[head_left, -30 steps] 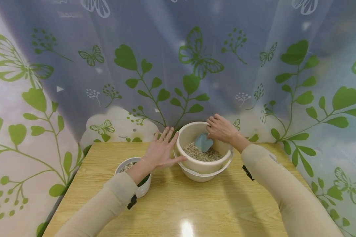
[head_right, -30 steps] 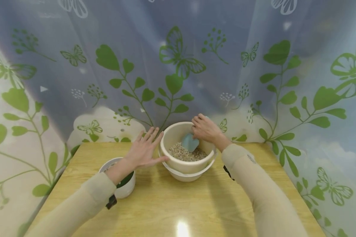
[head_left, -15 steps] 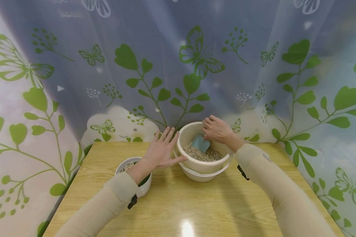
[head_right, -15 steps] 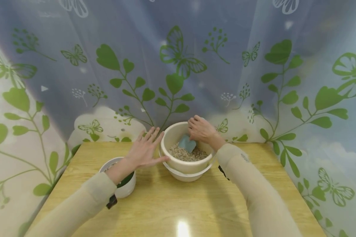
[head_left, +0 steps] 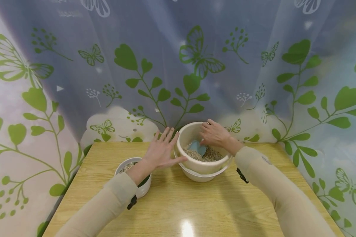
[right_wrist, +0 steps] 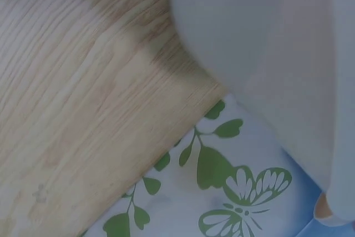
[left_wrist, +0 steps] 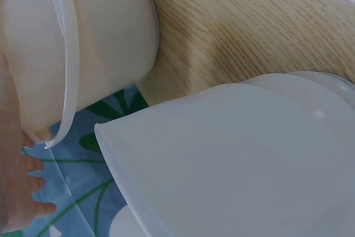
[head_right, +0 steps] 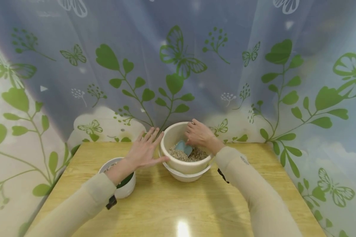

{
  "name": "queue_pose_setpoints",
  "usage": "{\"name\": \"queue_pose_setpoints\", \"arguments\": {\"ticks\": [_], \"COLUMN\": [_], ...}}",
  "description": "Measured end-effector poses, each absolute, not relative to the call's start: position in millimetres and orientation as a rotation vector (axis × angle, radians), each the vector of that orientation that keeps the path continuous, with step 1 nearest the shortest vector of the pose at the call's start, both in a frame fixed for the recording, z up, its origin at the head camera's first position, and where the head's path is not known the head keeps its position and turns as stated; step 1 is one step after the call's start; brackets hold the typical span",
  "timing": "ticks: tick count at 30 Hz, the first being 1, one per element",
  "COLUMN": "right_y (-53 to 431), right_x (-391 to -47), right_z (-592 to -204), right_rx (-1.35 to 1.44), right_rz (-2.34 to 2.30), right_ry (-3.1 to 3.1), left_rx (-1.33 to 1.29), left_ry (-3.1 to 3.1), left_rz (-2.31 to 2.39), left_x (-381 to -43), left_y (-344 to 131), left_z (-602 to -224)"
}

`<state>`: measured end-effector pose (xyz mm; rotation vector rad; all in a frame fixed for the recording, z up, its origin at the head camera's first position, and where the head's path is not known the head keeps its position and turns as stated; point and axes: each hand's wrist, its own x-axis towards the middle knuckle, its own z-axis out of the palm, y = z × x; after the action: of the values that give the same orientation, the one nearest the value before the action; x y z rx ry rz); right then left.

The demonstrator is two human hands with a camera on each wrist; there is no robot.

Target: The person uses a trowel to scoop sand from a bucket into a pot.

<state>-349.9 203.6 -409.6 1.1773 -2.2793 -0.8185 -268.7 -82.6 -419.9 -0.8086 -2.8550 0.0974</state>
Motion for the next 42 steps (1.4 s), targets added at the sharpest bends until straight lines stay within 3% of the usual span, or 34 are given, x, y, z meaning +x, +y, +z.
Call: {"name": "queue_pose_setpoints", "arguments": {"ticks": [42], "right_y": [199.5], "right_x": [-326.2], "right_z": [-408.6], "right_rx": [1.209], "right_rz": [-0.628], "right_ry": [-2.485], "left_rx": [-0.803], "left_ry": [-2.865], "left_rz": [0.096], "left_x": [-265.5], "left_y": [-82.3], "left_z": [-419.4]}}
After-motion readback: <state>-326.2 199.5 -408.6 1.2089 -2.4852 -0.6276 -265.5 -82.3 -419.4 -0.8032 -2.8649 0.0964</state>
